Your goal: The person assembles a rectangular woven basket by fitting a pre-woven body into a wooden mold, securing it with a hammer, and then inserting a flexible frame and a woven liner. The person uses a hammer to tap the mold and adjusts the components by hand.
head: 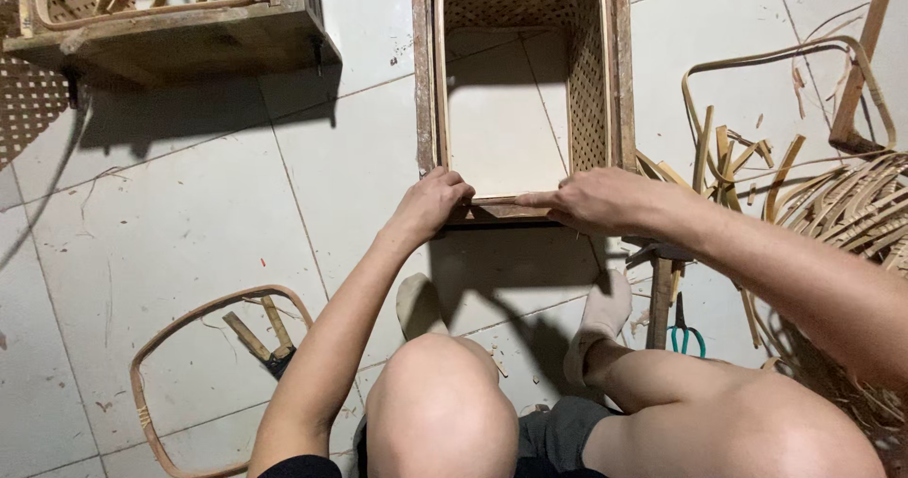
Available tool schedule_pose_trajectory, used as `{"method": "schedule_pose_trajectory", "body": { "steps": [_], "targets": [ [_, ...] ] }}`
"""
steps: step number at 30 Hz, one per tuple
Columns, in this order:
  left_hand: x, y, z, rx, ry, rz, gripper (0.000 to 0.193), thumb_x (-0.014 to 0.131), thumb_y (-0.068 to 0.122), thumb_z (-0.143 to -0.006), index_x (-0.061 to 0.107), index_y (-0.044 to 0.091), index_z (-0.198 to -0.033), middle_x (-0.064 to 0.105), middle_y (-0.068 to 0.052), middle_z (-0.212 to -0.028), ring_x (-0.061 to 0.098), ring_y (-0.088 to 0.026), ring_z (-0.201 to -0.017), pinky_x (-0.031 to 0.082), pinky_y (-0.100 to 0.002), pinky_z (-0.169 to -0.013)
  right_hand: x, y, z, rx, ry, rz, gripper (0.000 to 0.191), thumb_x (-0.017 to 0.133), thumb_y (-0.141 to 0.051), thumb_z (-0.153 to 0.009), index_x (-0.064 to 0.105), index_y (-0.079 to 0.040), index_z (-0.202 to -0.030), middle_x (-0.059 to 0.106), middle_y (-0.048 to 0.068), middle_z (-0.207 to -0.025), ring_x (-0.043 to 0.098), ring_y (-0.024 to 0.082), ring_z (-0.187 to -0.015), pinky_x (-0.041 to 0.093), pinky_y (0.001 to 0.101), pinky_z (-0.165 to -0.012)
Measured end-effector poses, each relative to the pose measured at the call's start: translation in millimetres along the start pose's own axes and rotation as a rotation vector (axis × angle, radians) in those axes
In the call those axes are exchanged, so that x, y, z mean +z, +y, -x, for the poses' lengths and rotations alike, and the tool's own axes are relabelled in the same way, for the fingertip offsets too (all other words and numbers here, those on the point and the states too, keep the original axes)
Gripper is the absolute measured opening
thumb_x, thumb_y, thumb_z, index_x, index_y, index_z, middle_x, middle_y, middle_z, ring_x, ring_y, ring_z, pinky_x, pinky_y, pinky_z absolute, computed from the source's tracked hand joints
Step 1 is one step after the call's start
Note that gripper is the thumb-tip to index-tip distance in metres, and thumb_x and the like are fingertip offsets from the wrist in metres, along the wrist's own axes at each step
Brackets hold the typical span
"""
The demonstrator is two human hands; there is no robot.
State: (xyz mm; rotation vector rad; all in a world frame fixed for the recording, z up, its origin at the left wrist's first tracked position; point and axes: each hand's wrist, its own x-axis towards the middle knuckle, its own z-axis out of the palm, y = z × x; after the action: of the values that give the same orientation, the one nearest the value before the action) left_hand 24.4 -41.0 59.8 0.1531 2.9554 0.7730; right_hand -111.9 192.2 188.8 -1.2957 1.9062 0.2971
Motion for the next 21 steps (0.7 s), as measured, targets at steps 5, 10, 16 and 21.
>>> {"method": "schedule_pose_trajectory", "body": {
  "steps": [5, 10, 16, 21],
  "targets": [
    [-4, 0, -2, 0.016, -0.031, -0.011, 0.024, 0.061, 0.008, -0.089, 0.075, 0.01, -0.108, 0.069, -0.004, -0.109, 0.062, -0.024, -0.107, 0.055, -0.04, -0.09, -17, -6, -17, -0.032, -0.05, 0.072, 0.049, 0.039, -0.027, -0.107, 0.037, -0.038, -0.154, 0.071, 0.018, -0.082, 0.068, 0.025, -0.068, 0.063, 0.0433, -0.075],
    [-8, 0, -2, 0.016, -0.05, -0.012, 0.019, 0.061, 0.01, -0.091, 0.075, 0.009, -0.105, 0.068, -0.005, -0.106, 0.063, -0.025, -0.107, 0.056, -0.04, -0.088, -19, -10, -24, -0.158, 0.013, 0.37, 0.054, 0.035, -0.021, -0.108, 0.031, -0.034, -0.16, 0.06, 0.01, -0.067, 0.064, 0.019, -0.059, 0.059, 0.0358, -0.055],
    [-12, 4, -1, 0.037, -0.017, -0.043, 0.015, 0.064, 0.012, -0.088, 0.071, 0.008, -0.1, 0.067, -0.006, -0.101, 0.063, -0.027, -0.103, 0.057, -0.041, -0.083, 5, -20, -29, -0.24, 0.2, 0.966, 0.048, 0.024, -0.03, -0.111, 0.038, -0.018, -0.155, 0.044, 0.005, -0.064, 0.045, 0.006, -0.045, 0.041, 0.0239, -0.034],
    [-14, 2, 3, 0.07, 0.012, -0.039, 0.014, 0.068, 0.016, -0.088, 0.072, 0.009, -0.099, 0.067, -0.005, -0.101, 0.063, -0.026, -0.102, 0.057, -0.042, -0.082, -9, -21, -12, -0.212, 0.191, 0.699, 0.061, 0.037, -0.024, -0.102, 0.029, -0.036, -0.161, 0.055, 0.013, -0.073, 0.058, 0.013, -0.052, 0.049, 0.0288, -0.038]
  ]
}}
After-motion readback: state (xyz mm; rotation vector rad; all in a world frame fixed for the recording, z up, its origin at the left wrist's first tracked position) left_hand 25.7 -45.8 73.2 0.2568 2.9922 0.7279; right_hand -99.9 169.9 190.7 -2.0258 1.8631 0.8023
